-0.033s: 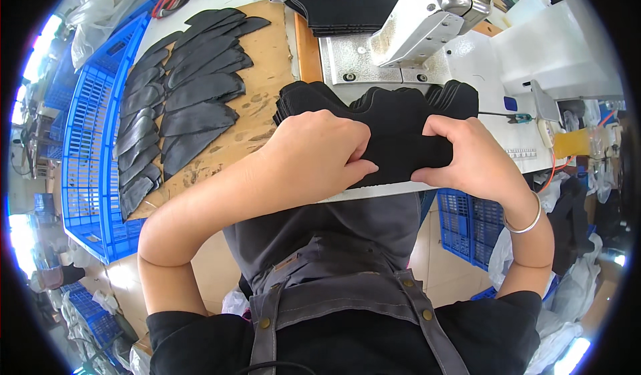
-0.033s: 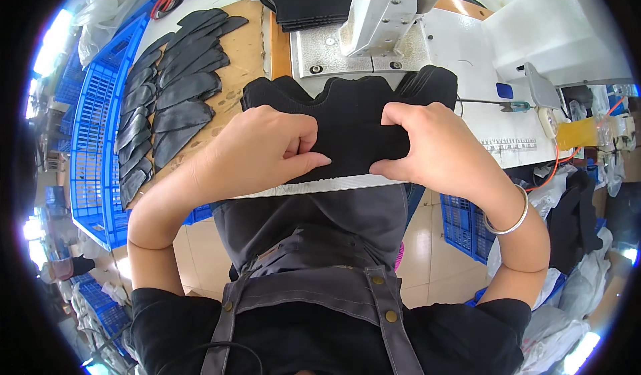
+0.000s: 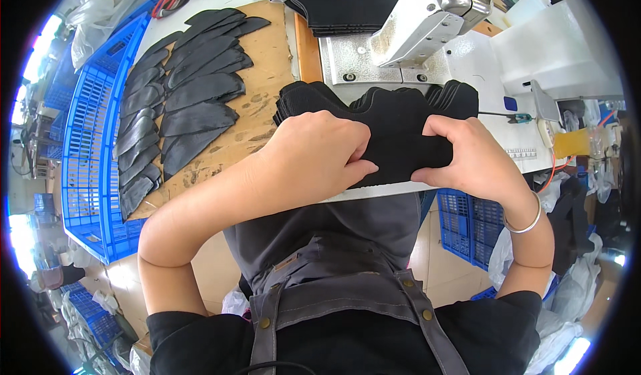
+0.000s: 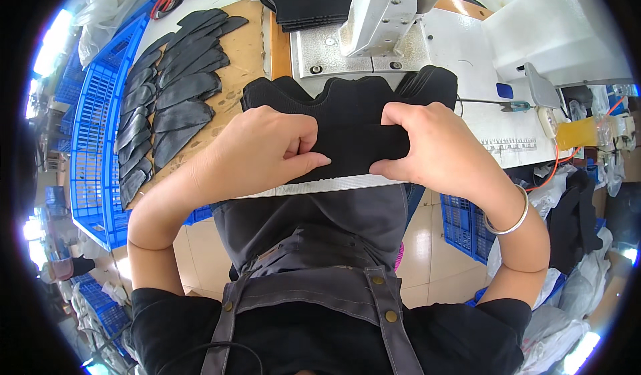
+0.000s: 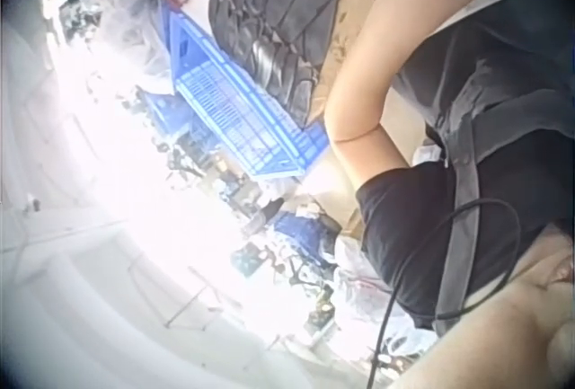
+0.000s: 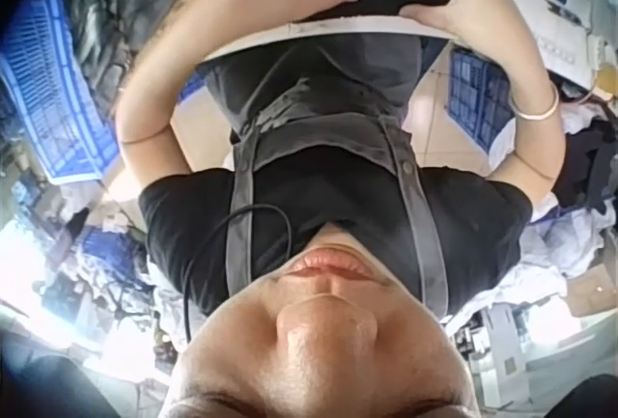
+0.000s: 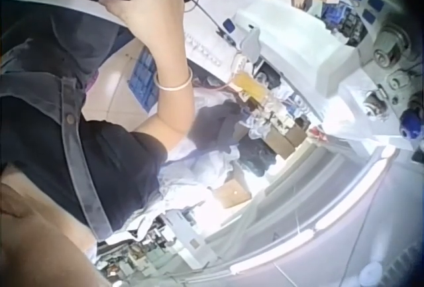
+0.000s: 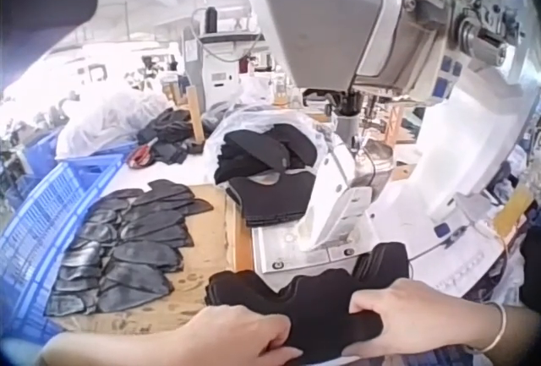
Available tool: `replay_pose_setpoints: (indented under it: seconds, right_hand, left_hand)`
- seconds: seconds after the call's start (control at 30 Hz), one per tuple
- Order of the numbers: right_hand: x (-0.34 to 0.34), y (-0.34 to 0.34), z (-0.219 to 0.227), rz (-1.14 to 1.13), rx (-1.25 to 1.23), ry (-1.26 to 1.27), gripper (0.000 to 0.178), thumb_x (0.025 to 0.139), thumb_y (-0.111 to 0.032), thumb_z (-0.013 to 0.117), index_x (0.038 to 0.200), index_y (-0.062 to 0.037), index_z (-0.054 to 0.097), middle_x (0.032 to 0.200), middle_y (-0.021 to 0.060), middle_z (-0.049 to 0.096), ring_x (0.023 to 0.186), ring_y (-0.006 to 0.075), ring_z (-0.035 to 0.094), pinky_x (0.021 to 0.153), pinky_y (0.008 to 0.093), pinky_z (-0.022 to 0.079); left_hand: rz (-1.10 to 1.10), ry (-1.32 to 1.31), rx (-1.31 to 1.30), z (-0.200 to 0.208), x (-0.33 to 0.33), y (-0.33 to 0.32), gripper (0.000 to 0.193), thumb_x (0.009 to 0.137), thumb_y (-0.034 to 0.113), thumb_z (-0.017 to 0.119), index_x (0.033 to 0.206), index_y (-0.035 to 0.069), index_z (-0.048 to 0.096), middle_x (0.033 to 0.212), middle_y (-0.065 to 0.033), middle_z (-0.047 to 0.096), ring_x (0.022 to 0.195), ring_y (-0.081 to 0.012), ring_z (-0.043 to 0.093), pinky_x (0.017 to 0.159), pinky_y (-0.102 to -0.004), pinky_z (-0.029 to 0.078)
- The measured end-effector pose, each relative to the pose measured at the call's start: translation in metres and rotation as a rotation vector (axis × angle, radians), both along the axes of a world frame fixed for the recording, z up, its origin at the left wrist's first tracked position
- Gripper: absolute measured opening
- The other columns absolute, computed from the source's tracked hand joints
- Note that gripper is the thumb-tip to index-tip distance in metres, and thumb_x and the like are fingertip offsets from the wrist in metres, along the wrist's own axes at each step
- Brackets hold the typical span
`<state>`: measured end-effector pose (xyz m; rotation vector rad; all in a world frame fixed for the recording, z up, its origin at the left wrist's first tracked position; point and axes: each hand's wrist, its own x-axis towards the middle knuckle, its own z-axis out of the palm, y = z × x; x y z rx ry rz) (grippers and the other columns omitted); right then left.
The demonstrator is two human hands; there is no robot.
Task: Assembling and aligning black fabric components for shoe manufacturing at a stitching station.
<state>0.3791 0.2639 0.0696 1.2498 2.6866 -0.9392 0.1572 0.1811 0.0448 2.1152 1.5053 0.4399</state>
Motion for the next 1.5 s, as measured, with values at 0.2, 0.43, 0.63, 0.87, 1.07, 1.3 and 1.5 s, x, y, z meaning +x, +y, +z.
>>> replay_pose_setpoints:
  seconds: [0.2, 0.43, 0.63, 0.87, 1.07, 1.3, 1.5]
  right_hand:
    - [0.003, -0.001, -0.002, -0.002, 0.014, 0.011, 0.044, 0.059, -0.021, 0.084, 0.086, 0.0015, 0.056, 0.064, 0.0194, 0.052, 0.055, 0.0312, 0.049, 0.056, 0.0351, 0.041]
    - [0.008, 0.004, -0.012, 0.079, 0.079, 0.062, 0.043, 0.063, -0.021, 0.083, 0.089, 0.0013, 0.057, 0.07, 0.0209, 0.059, 0.066, 0.038, 0.059, 0.061, 0.0377, 0.045]
    - [0.032, 0.012, -0.001, -0.066, -0.159, 0.121, 0.025, 0.082, -0.016, 0.074, 0.083, -0.0006, 0.054, 0.061, 0.0013, 0.054, 0.056, 0.0049, 0.049, 0.052, 0.0233, 0.039]
    - [0.052, 0.008, -0.021, -0.138, -0.126, 0.307, 0.023, 0.086, -0.015, 0.071, 0.08, -0.0017, 0.054, 0.061, 0.0001, 0.056, 0.056, 0.0054, 0.05, 0.051, 0.0223, 0.039]
    - [0.053, 0.0, -0.029, -0.149, -0.044, 0.374, 0.021, 0.086, -0.012, 0.07, 0.079, -0.0025, 0.053, 0.059, 0.0003, 0.055, 0.053, 0.0059, 0.047, 0.048, 0.0233, 0.037]
    - [0.054, -0.006, -0.041, -0.067, 0.248, 0.396, 0.019, 0.085, -0.01, 0.07, 0.08, -0.0037, 0.053, 0.057, 0.0034, 0.055, 0.048, 0.0121, 0.049, 0.046, 0.0263, 0.037]
    - [0.054, -0.004, -0.04, -0.059, 0.286, 0.386, 0.019, 0.084, -0.011, 0.071, 0.08, -0.0044, 0.053, 0.056, 0.0042, 0.053, 0.048, 0.0158, 0.05, 0.047, 0.0284, 0.038]
  left_hand:
    - [0.092, 0.372, -0.031, 0.006, 0.011, -0.01, 0.038, 0.077, 0.037, 0.074, 0.077, 0.005, 0.053, 0.068, -0.0072, 0.061, 0.064, -0.0267, 0.061, 0.051, -0.0354, 0.044]
    - [-0.021, 0.326, 0.485, -0.022, 0.057, -0.043, 0.094, 0.067, 0.045, 0.071, 0.142, -0.001, 0.037, 0.147, -0.0191, 0.036, 0.137, -0.0297, 0.036, 0.112, -0.0413, 0.028]
    - [0.044, 0.451, 0.462, -0.052, 0.067, -0.042, 0.093, 0.068, 0.044, 0.071, 0.144, 0.003, 0.037, 0.151, -0.0125, 0.034, 0.14, -0.0262, 0.032, 0.115, -0.0407, 0.023]
    - [0.046, 0.395, 0.483, -0.053, 0.071, -0.041, 0.089, 0.067, 0.031, 0.076, 0.145, 0.011, 0.039, 0.15, -0.017, 0.034, 0.138, -0.0307, 0.035, 0.111, -0.0431, 0.029]
    - [0.026, 0.43, 0.508, -0.056, 0.07, -0.042, 0.081, 0.071, 0.029, 0.075, 0.144, 0.019, 0.042, 0.151, -0.0189, 0.031, 0.138, -0.0326, 0.035, 0.11, -0.0435, 0.031]
    - [0.032, 0.526, 0.513, -0.054, 0.07, -0.042, 0.068, 0.081, 0.009, 0.052, 0.146, 0.022, 0.039, 0.148, -0.0157, 0.04, 0.133, -0.0286, 0.043, 0.11, -0.0405, 0.031]
    - [0.009, 0.526, 0.515, -0.057, 0.068, -0.038, 0.078, 0.071, 0.024, 0.075, 0.143, 0.021, 0.044, 0.151, -0.0182, 0.032, 0.137, -0.0315, 0.037, 0.108, -0.0432, 0.033]
